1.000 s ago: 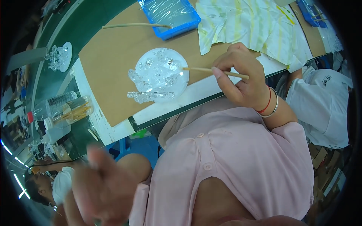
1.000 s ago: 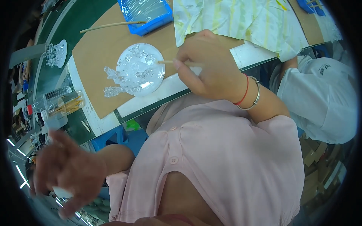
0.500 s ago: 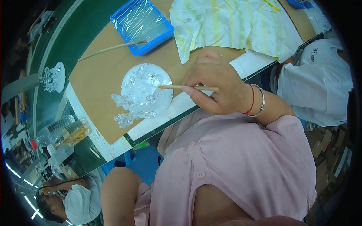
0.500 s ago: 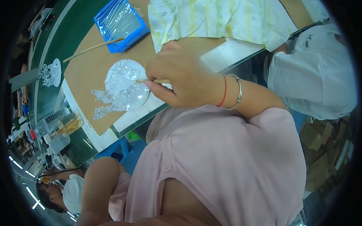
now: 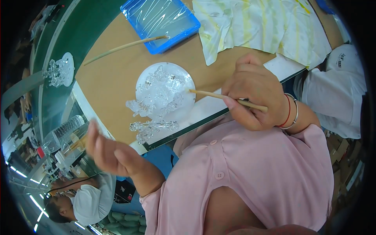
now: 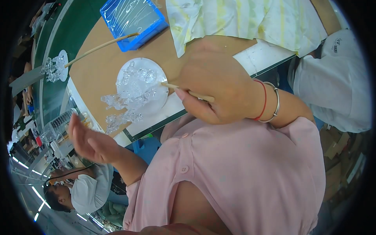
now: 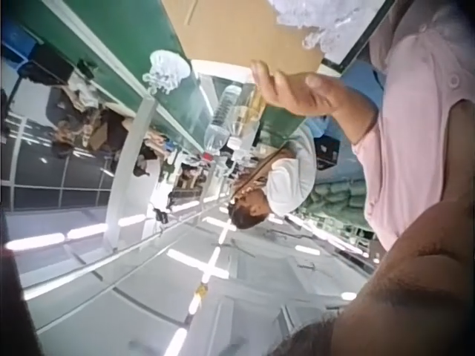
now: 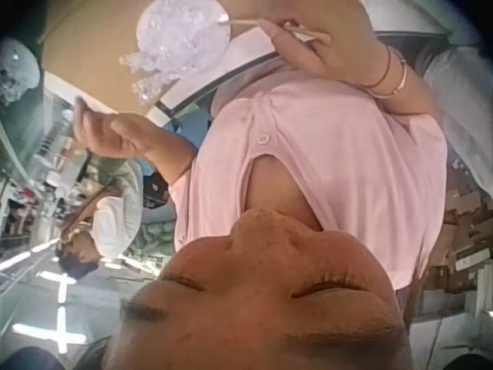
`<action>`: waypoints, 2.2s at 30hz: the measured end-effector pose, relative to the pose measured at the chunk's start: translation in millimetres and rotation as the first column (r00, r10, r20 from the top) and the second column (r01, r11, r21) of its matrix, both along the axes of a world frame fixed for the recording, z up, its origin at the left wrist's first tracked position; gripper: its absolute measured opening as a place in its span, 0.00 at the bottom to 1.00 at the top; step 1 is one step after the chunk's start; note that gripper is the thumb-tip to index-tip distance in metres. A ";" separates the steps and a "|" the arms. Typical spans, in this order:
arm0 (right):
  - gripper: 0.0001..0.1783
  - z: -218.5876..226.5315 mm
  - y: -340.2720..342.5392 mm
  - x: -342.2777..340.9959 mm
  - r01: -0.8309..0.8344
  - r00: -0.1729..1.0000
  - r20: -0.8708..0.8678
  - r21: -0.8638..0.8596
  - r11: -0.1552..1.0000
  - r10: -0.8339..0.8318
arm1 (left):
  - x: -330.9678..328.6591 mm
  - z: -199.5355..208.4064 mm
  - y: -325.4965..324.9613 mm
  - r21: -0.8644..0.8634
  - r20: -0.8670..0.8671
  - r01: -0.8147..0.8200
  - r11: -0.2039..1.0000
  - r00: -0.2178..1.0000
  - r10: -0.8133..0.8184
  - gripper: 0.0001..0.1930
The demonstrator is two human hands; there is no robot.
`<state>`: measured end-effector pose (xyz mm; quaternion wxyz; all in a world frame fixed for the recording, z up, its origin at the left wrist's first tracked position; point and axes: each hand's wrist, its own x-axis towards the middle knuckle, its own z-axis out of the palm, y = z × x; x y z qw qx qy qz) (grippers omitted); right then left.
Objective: Applying adhesive to decorative plastic parts to assemble a lighting fixture.
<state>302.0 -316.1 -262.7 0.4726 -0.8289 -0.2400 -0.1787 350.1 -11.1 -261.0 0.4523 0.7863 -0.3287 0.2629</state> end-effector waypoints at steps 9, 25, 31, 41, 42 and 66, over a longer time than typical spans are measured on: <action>0.07 -0.3 4.2 2.2 -0.023 1.000 0.003 -0.043 0.999 0.023 | 44.9 2.2 -7.1 0.004 -0.455 0.326 0.945 0.842 -0.289 0.19; 0.05 22.2 -44.2 16.3 0.207 0.975 0.050 0.143 0.968 -0.215 | 62.6 15.2 -23.7 0.017 -0.635 0.473 0.881 0.686 -0.356 0.10; 0.06 1.9 -36.5 58.3 0.265 0.963 -0.097 0.163 0.950 -0.252 | 57.9 -1.8 -40.0 0.044 -0.515 0.351 0.935 0.810 -0.280 0.09; 0.05 -29.0 -11.9 103.8 0.194 0.958 -0.166 -0.229 0.954 -0.235 | 70.5 -25.3 -22.3 0.035 -0.502 0.398 0.917 0.800 -0.328 0.17; 0.05 -31.6 -11.6 106.0 0.190 0.961 -0.153 -0.233 0.954 -0.229 | 73.0 -26.3 -21.2 0.063 -0.474 0.368 0.928 0.829 -0.297 0.17; 0.06 -13.2 -14.7 106.0 0.280 0.942 -0.170 -0.081 0.957 -0.290 | 78.0 -63.3 -39.6 -0.097 -0.521 -0.002 0.995 0.852 -0.049 0.06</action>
